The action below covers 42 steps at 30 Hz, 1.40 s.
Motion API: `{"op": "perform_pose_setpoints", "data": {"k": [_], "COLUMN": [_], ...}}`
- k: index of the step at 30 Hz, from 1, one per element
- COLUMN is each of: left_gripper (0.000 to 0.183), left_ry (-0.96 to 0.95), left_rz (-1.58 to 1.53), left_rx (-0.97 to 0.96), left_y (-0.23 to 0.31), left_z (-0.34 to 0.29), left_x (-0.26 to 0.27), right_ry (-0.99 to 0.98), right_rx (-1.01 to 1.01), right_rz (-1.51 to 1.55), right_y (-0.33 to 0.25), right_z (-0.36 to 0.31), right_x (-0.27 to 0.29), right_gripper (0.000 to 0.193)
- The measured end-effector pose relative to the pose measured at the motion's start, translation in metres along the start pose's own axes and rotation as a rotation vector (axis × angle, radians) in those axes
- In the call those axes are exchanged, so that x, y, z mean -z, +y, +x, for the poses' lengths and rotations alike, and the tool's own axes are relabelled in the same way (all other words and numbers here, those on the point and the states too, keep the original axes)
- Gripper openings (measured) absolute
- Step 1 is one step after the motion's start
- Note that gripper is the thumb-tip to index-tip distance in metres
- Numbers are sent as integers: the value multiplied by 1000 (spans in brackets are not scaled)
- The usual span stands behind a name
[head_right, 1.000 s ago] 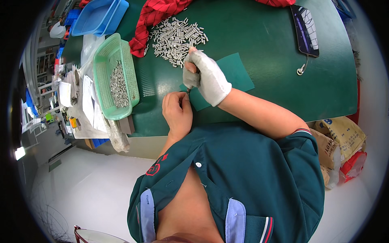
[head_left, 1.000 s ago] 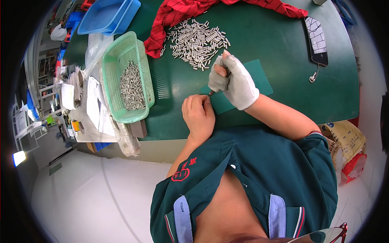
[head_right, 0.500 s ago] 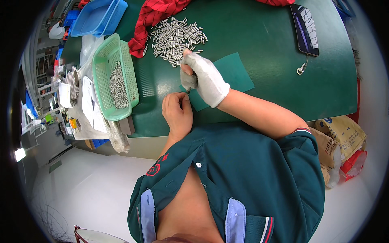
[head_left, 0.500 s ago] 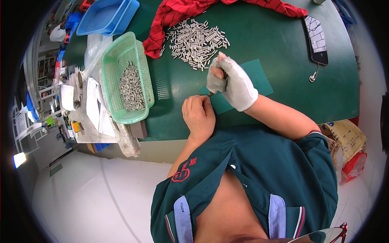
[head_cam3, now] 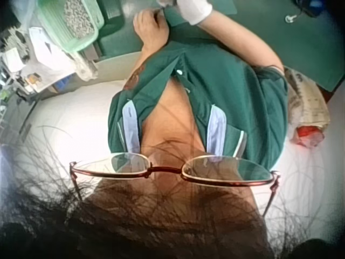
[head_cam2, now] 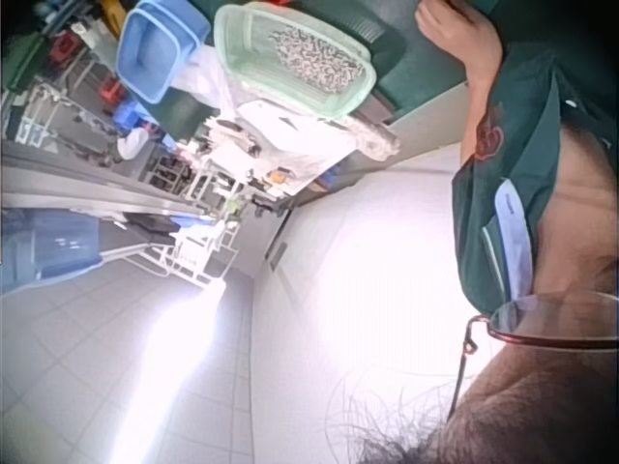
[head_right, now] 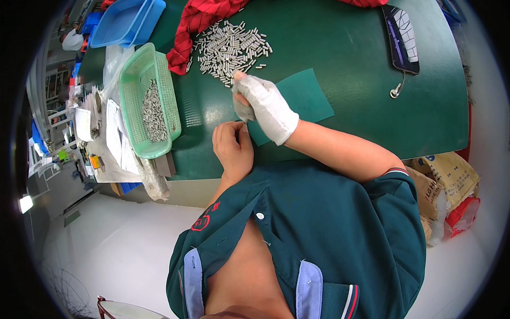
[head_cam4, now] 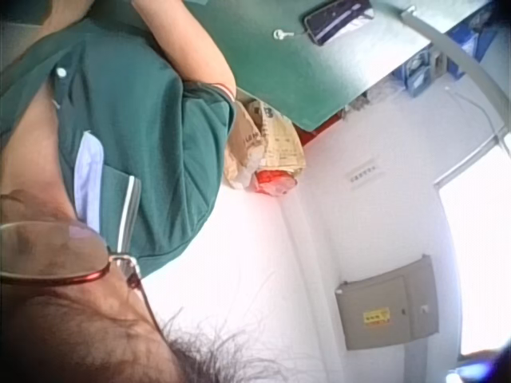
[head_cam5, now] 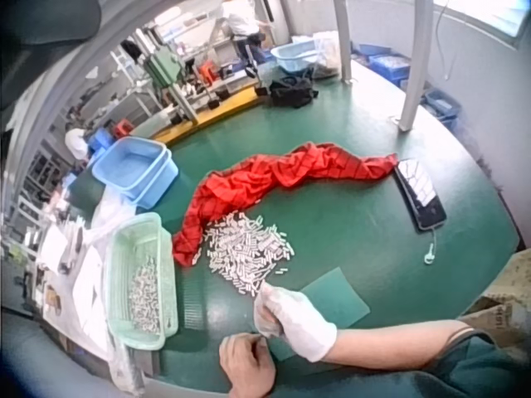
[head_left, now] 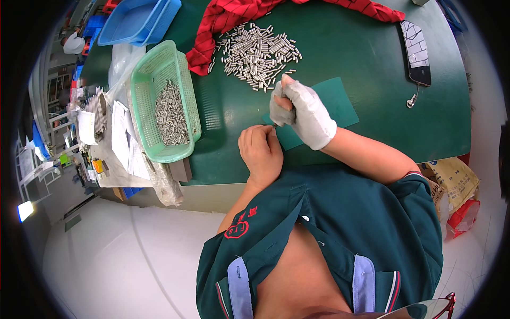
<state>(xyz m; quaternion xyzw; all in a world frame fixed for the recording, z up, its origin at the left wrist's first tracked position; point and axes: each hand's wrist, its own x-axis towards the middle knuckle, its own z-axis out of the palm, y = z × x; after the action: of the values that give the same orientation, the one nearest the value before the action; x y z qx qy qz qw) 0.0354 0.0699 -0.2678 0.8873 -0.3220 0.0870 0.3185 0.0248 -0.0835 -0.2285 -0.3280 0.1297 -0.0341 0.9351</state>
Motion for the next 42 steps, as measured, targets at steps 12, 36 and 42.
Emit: {"op": "perform_pose_setpoints", "data": {"k": [12,36,42], "left_gripper": [10,5,6], "left_ry": [-5,63,94], "left_rz": [11,-784,-848], "left_rx": [-4,210,196], "left_y": [-1,-6,-6], "left_z": [-2,16,19], "left_x": [1,27,32], "right_ry": [2,-109,-160], "right_rx": [-33,144,73], "right_rz": [-146,-259,-482], "right_y": [4,-3,4], "right_z": [-12,-27,-38], "right_x": [-8,-6,-10], "right_gripper": [41,49,51]}}
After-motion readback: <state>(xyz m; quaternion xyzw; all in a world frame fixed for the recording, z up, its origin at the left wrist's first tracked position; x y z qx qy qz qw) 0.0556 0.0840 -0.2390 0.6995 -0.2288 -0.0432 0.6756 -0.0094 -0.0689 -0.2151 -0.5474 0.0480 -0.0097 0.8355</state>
